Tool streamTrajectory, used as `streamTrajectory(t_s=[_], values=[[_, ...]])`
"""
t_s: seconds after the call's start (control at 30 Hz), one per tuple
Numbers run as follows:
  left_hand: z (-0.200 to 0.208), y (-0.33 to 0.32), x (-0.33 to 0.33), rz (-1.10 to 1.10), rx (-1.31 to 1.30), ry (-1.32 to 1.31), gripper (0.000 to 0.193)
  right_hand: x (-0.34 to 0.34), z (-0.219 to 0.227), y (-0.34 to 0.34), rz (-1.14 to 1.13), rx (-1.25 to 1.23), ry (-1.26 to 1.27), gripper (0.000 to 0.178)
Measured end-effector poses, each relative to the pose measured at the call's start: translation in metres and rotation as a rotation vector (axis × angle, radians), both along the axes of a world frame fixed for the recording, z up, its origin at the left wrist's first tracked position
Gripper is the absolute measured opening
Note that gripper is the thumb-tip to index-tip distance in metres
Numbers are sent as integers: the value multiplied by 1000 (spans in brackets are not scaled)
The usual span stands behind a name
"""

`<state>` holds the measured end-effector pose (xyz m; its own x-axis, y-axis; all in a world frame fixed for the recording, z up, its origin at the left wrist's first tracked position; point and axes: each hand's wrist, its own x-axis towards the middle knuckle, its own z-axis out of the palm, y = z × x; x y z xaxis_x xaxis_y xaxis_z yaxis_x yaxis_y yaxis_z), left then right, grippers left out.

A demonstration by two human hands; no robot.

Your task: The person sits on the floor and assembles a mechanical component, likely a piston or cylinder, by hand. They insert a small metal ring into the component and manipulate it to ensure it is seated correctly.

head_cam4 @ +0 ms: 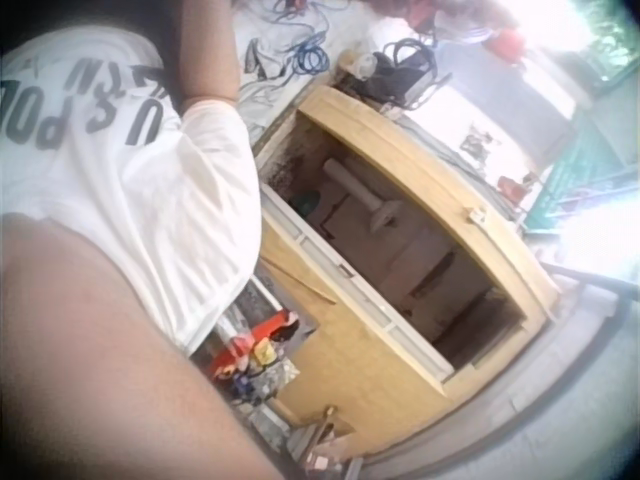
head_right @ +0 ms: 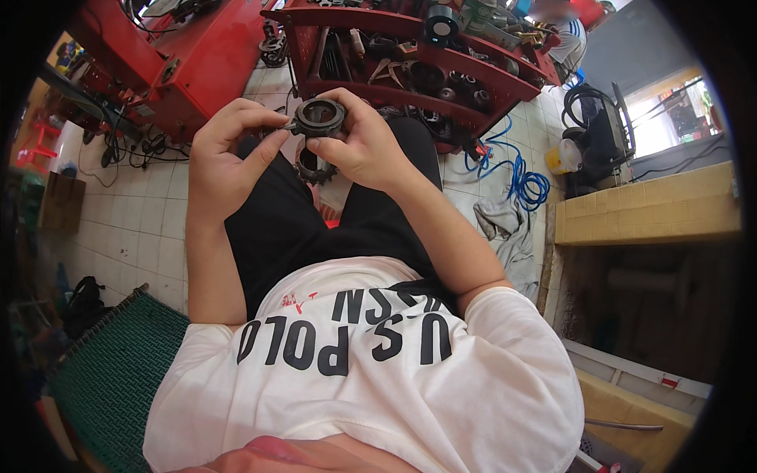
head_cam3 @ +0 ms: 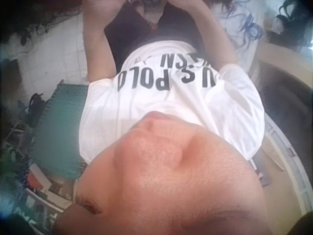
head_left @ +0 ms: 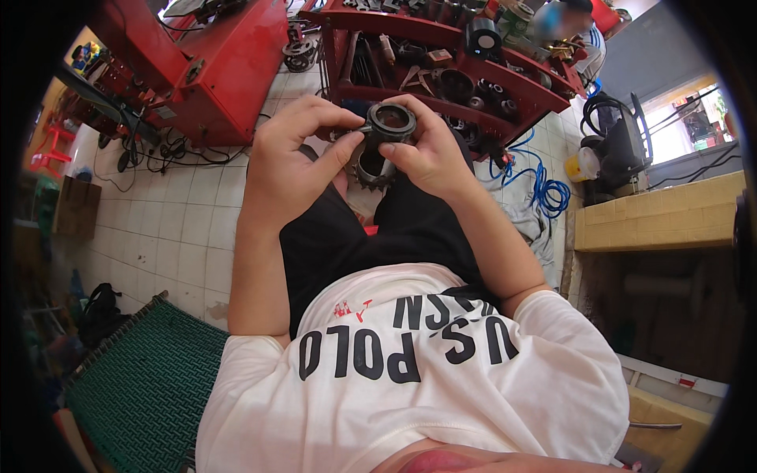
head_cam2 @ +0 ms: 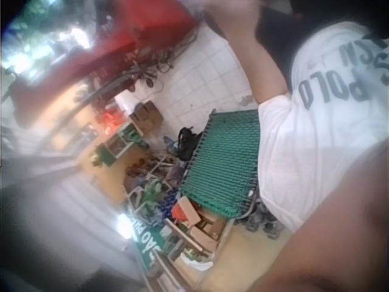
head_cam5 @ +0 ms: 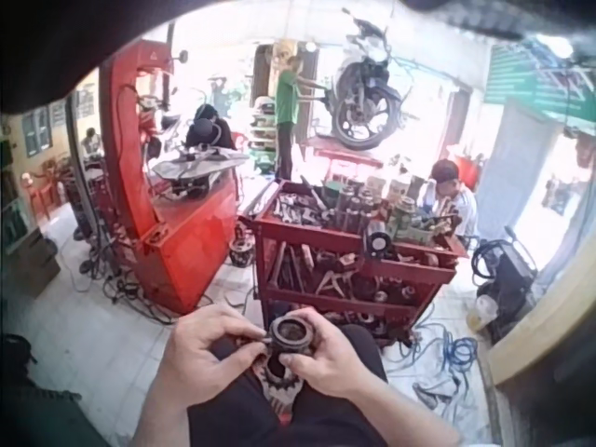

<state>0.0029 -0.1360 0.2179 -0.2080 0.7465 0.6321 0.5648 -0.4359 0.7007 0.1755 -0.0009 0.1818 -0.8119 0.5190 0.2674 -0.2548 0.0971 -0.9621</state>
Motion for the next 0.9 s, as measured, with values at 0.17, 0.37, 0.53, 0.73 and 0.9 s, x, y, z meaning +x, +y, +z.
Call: streamTrajectory(t_s=[0.17,0.37,0.53,0.73,0.9], values=[[5,-6,1,21,1,48,17,5,5,-7,-61,43,1,45],[10,-11,3,53,-3,21,19,17,8,2,145,-73,26,44],[9,-11,11,4,0,77,17,22,-2,11,456,-287,22,56],[8,-9,13,15,29,74,19,18,-10,7,538,-431,27,76],[8,-10,14,11,12,50,19,20,-15,4,553,-555,39,78]])
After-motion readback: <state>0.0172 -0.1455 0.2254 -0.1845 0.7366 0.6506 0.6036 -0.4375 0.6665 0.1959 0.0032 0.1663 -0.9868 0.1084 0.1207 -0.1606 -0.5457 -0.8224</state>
